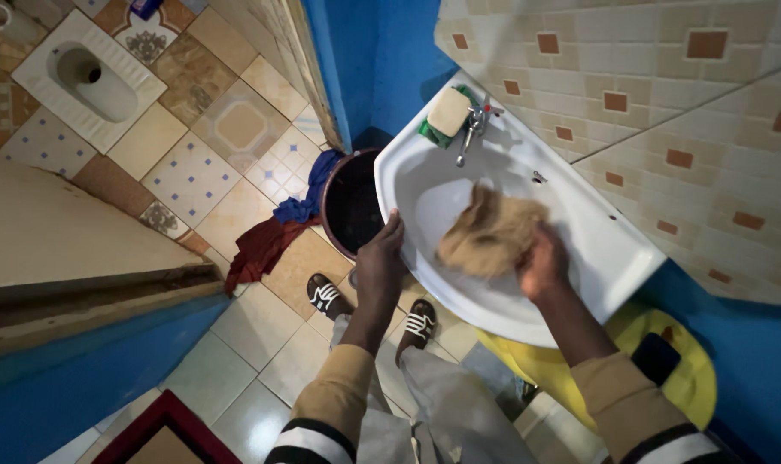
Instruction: The person washes a cleaning cloth in a sink and then uses the wet cloth to wipe down the faucet and the surrounding sink area.
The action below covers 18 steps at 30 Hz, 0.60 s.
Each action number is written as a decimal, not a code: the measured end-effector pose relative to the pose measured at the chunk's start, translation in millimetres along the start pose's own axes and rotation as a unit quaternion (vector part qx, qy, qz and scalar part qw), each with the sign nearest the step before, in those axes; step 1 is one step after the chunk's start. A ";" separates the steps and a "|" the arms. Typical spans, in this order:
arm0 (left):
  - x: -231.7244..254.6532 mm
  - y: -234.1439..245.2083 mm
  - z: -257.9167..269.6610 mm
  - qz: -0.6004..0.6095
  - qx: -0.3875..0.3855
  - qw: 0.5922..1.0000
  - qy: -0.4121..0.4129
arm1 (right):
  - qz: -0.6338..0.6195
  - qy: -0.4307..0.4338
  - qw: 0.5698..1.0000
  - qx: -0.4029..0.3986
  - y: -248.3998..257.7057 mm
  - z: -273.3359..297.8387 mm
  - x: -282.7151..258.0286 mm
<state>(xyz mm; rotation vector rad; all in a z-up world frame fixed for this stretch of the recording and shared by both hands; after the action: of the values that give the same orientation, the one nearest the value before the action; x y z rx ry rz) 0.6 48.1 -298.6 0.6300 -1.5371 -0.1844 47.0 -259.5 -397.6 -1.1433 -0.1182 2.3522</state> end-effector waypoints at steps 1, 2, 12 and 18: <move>-1.0 -1.0 -1.8 -0.017 -0.007 1.000 0.013 | 0.044 0.072 0.996 0.026 0.2 -14.2 -1.8; -1.2 -2.2 -1.5 -0.034 -0.017 0.999 0.025 | 0.100 0.143 0.983 0.057 -1.8 -29.2 2.5; -6.6 -2.3 -3.2 -0.040 -0.050 0.996 0.055 | 0.457 0.289 0.841 -0.002 -154.2 8.6 66.2; -17.0 -8.5 -5.4 -0.007 -0.008 0.999 -0.039 | 0.174 0.028 0.970 -0.169 -131.5 49.9 45.1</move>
<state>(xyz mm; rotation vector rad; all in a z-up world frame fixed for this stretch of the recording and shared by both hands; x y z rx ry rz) 7.2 50.8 -317.1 0.6265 -1.6059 -0.2349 40.5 -117.1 -359.0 -1.4949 -0.3348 2.6745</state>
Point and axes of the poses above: each hand's wrist, its own z-axis away from the middle knuckle, its own y-axis out of the back of the hand, x = y × z, the point moved 4 cm from there along -z, towards the middle knuckle, and after that the axes turned 3 degrees about x, right-handed, at the moved point
